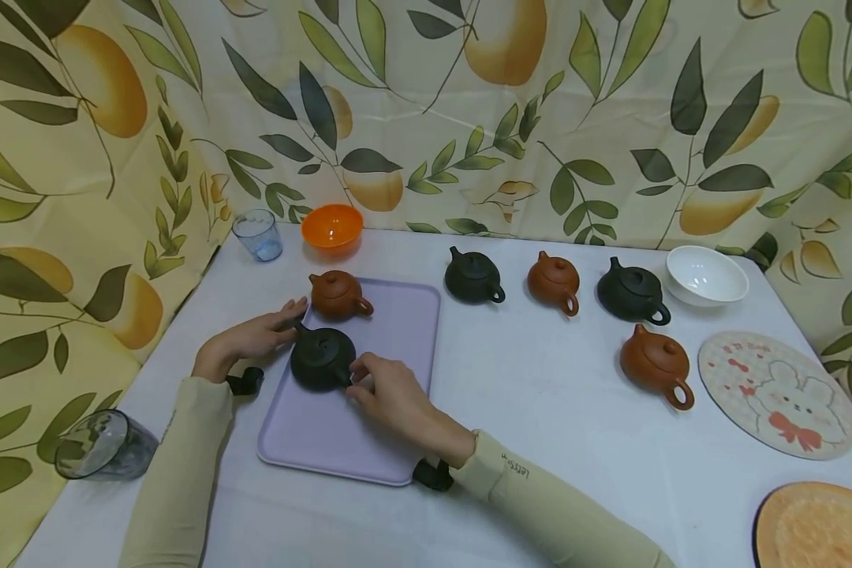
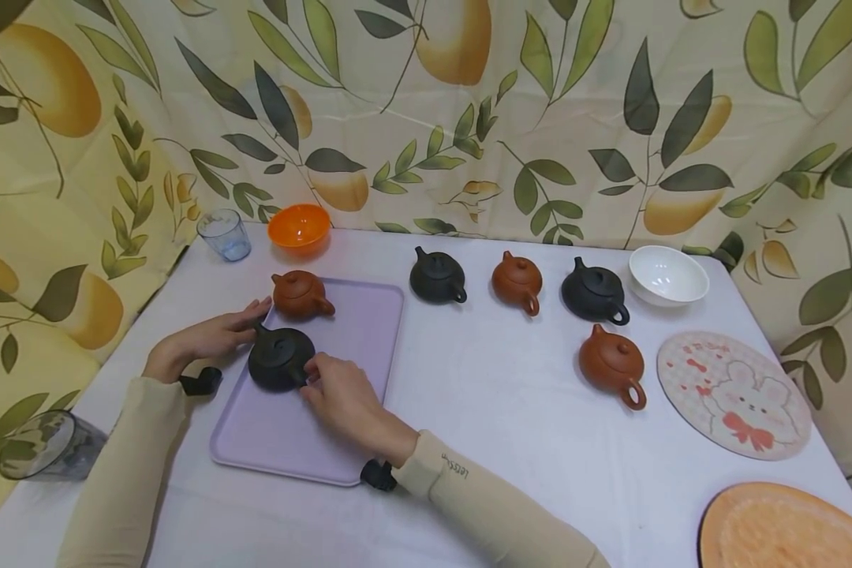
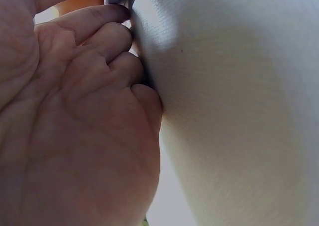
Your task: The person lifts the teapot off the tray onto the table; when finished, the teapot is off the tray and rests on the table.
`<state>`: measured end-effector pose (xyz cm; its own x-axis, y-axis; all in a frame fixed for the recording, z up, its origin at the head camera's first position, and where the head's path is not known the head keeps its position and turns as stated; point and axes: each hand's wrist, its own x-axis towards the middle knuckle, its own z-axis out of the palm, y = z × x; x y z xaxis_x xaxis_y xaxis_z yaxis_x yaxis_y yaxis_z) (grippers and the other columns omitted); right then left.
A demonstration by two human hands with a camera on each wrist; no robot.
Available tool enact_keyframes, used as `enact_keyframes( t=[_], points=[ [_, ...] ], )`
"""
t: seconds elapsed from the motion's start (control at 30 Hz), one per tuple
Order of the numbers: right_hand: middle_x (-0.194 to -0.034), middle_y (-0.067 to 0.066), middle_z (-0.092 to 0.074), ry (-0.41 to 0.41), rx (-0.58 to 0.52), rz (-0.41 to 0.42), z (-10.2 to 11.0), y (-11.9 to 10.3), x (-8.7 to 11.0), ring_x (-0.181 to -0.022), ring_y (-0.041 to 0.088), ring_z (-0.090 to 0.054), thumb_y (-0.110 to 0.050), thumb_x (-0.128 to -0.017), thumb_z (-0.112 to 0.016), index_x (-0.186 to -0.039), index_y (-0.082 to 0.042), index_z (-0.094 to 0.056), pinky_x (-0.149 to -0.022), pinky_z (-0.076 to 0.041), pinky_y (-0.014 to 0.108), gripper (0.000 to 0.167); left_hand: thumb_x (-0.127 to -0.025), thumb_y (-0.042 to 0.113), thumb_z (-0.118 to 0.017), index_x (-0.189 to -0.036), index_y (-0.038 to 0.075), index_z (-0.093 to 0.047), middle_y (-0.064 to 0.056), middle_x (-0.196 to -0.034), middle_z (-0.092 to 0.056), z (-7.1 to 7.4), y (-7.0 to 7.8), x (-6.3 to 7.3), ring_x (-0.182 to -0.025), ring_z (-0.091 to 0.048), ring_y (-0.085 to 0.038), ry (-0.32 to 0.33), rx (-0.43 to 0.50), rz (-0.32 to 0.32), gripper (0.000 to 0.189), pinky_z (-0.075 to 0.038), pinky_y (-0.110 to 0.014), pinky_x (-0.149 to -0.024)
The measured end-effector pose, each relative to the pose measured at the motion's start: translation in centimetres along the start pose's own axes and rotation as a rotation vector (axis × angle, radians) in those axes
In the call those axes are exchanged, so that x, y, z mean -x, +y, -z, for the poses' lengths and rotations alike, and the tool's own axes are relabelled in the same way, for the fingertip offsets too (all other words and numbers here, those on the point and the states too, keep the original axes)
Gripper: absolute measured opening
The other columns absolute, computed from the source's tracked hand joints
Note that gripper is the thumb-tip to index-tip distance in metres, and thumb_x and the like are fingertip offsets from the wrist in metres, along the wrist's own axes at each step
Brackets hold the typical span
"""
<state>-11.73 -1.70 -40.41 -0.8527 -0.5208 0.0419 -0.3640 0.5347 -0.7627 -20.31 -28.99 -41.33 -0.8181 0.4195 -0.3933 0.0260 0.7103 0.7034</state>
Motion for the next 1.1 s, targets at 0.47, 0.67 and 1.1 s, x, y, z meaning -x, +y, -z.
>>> enact_keyframes(
  t=[0.47,0.67,1.1],
  points=[
    [-0.091,0.007,-0.066,-0.016,-0.119,-0.106,-0.2,-0.4,-0.3,-0.071,0.011,-0.059,-0.014,-0.09,-0.068,-0.118,0.002,-0.058,-0.066,-0.047,0.021,0.034,-0.102,0.016,-0.043,-0.156,0.006,-0.012,-0.015,-0.164,-0.003,-0.2,-0.2,-0.2,-0.15,0.005,-0.035,0.007,-0.001,0.008,0.062,0.0,-0.059,-0.118],
    [-0.082,0.008,-0.068,0.102,0.064,-0.137,0.2,-0.7,0.0,-0.072,0.018,-0.061,-0.02,-0.088,-0.073,-0.101,-0.002,-0.063,-0.062,-0.047,0.028,0.024,-0.102,0.026,-0.047,-0.156,0.007,-0.013,-0.014,-0.164,-0.002,-0.1,-0.3,-0.2,-0.151,0.006,-0.035,0.009,-0.005,0.033,0.067,0.001,-0.06,-0.118],
    [-0.086,0.015,-0.069,0.07,0.096,-0.061,0.8,0.0,0.4,-0.075,0.022,-0.065,-0.011,-0.096,-0.06,-0.096,-0.002,-0.054,-0.063,-0.051,0.029,0.011,-0.101,0.029,-0.05,-0.156,0.008,-0.012,-0.015,-0.164,0.001,-0.1,-0.3,-0.2,-0.15,0.007,-0.036,0.007,0.014,0.053,0.069,0.002,-0.061,-0.117]
  ],
)
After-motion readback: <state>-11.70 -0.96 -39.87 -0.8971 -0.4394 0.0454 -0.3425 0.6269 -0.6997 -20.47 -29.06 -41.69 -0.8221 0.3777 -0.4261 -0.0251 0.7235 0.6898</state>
